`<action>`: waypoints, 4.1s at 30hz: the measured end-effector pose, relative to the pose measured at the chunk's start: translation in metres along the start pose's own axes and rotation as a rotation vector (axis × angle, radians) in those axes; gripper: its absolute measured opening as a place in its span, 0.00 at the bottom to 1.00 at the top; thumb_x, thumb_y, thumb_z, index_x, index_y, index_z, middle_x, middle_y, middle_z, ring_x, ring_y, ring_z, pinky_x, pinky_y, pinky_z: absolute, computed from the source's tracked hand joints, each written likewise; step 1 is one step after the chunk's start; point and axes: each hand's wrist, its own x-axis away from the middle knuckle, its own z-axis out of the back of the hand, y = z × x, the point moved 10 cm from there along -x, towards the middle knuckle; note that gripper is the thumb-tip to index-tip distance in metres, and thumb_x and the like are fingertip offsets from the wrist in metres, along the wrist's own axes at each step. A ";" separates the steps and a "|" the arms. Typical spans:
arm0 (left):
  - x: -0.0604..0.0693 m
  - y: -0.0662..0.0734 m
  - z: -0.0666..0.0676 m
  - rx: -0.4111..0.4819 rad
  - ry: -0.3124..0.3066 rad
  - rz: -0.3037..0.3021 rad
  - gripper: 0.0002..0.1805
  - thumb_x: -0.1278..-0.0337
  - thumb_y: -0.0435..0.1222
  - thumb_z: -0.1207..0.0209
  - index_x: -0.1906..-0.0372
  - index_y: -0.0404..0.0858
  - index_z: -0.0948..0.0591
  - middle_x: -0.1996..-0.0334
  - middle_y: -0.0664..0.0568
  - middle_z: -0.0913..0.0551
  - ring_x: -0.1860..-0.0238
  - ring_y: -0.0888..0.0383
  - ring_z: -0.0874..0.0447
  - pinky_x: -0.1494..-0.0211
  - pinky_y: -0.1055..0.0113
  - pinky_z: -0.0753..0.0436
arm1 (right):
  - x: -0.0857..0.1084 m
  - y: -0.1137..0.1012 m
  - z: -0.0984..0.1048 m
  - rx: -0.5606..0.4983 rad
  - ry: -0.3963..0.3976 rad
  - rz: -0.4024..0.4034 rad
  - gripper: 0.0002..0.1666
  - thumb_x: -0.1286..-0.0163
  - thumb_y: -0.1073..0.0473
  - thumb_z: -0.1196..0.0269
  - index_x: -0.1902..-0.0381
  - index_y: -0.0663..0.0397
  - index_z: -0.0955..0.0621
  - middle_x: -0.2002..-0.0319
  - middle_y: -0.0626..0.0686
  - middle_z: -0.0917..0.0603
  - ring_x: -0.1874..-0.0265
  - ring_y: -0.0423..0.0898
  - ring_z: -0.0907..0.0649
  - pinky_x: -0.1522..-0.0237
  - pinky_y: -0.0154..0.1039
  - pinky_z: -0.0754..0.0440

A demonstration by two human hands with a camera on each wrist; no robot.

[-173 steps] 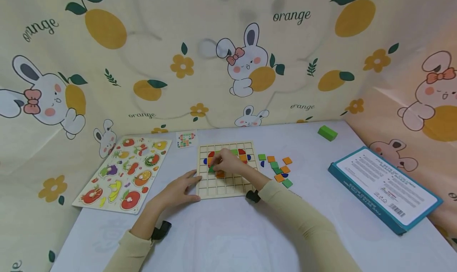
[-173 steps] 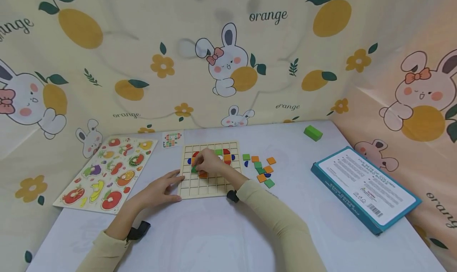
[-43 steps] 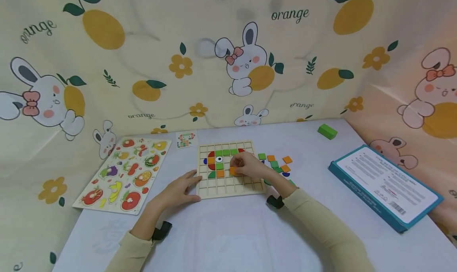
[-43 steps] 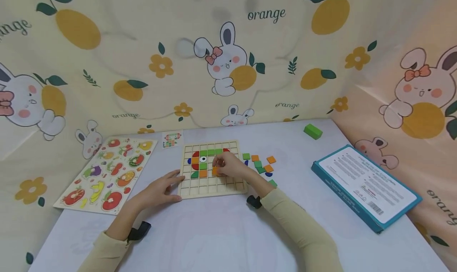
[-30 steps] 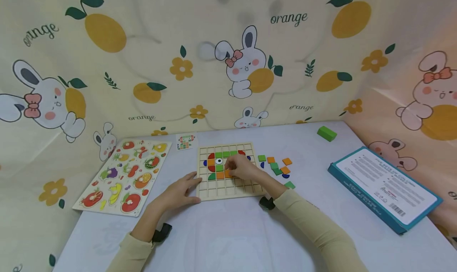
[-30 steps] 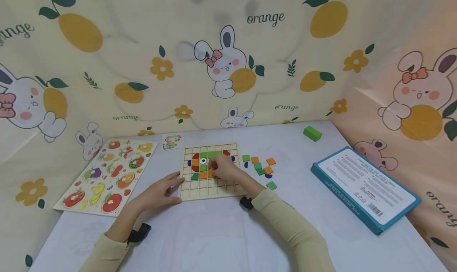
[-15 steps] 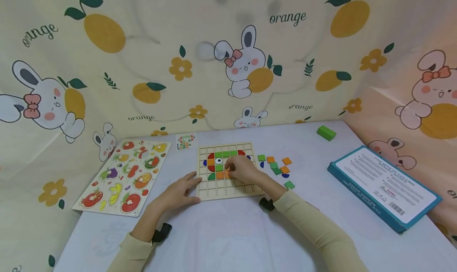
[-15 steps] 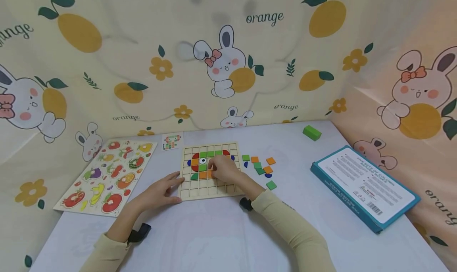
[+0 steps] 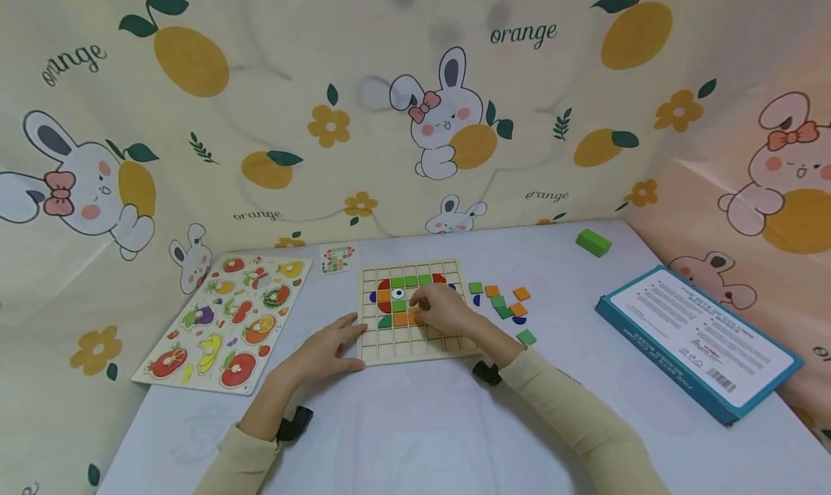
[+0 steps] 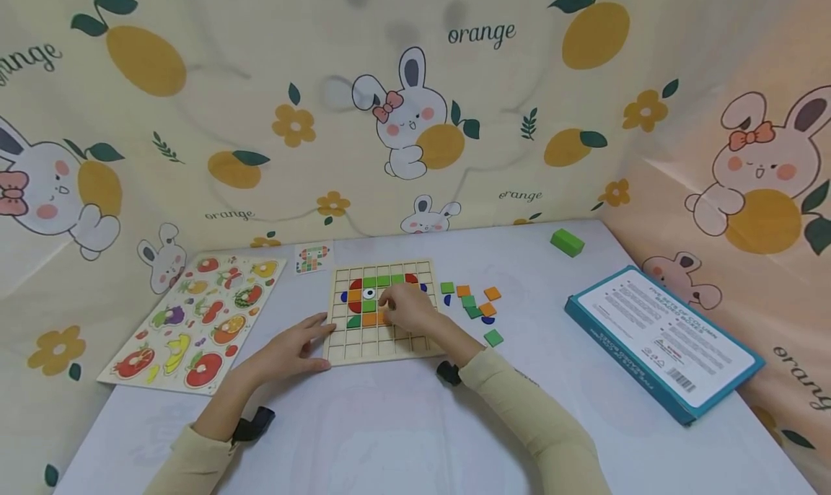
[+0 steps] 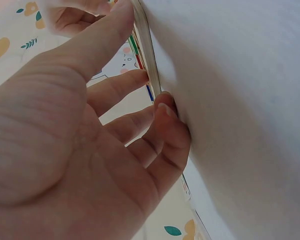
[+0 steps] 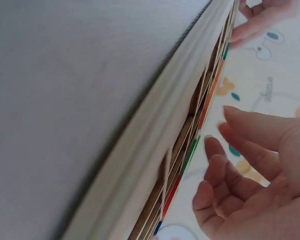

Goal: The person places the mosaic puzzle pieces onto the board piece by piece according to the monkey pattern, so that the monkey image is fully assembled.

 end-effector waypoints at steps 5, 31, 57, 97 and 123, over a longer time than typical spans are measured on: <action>-0.002 -0.002 -0.004 0.008 -0.008 0.008 0.40 0.45 0.47 0.29 0.28 0.41 0.29 0.24 0.38 0.41 0.26 0.38 0.42 0.29 0.43 0.34 | 0.012 0.024 0.026 -0.120 0.066 0.007 0.10 0.35 0.67 0.33 0.55 0.62 0.14 0.66 0.51 0.19 0.69 0.47 0.25 0.68 0.38 0.24; -0.002 -0.004 -0.002 0.016 -0.001 0.010 0.40 0.45 0.47 0.29 0.28 0.40 0.29 0.24 0.38 0.42 0.26 0.38 0.42 0.30 0.43 0.34 | 0.128 0.123 0.081 -0.087 -0.119 -0.116 0.11 0.40 0.68 0.29 0.59 0.60 0.17 0.62 0.52 0.20 0.62 0.49 0.25 0.59 0.37 0.21; -0.002 -0.004 -0.003 0.007 -0.008 0.018 0.40 0.45 0.48 0.29 0.28 0.40 0.29 0.24 0.39 0.42 0.26 0.39 0.42 0.30 0.43 0.34 | 0.050 0.020 0.033 -0.175 -0.093 0.172 0.12 0.33 0.71 0.38 0.52 0.62 0.16 0.63 0.51 0.17 0.67 0.45 0.21 0.65 0.36 0.20; -0.002 -0.004 -0.002 0.006 -0.015 0.004 0.40 0.44 0.47 0.30 0.28 0.41 0.29 0.24 0.38 0.41 0.26 0.38 0.43 0.29 0.43 0.36 | 0.008 -0.031 -0.023 -0.072 -0.108 0.131 0.04 0.37 0.68 0.31 0.66 0.54 0.12 0.72 0.43 0.18 0.67 0.43 0.23 0.64 0.34 0.20; -0.001 -0.002 -0.003 0.010 -0.012 0.015 0.40 0.45 0.47 0.29 0.28 0.41 0.29 0.24 0.39 0.42 0.25 0.38 0.43 0.29 0.42 0.35 | 0.016 -0.010 0.005 -0.077 -0.035 0.084 0.03 0.34 0.64 0.32 0.64 0.57 0.12 0.68 0.45 0.16 0.69 0.43 0.23 0.66 0.36 0.21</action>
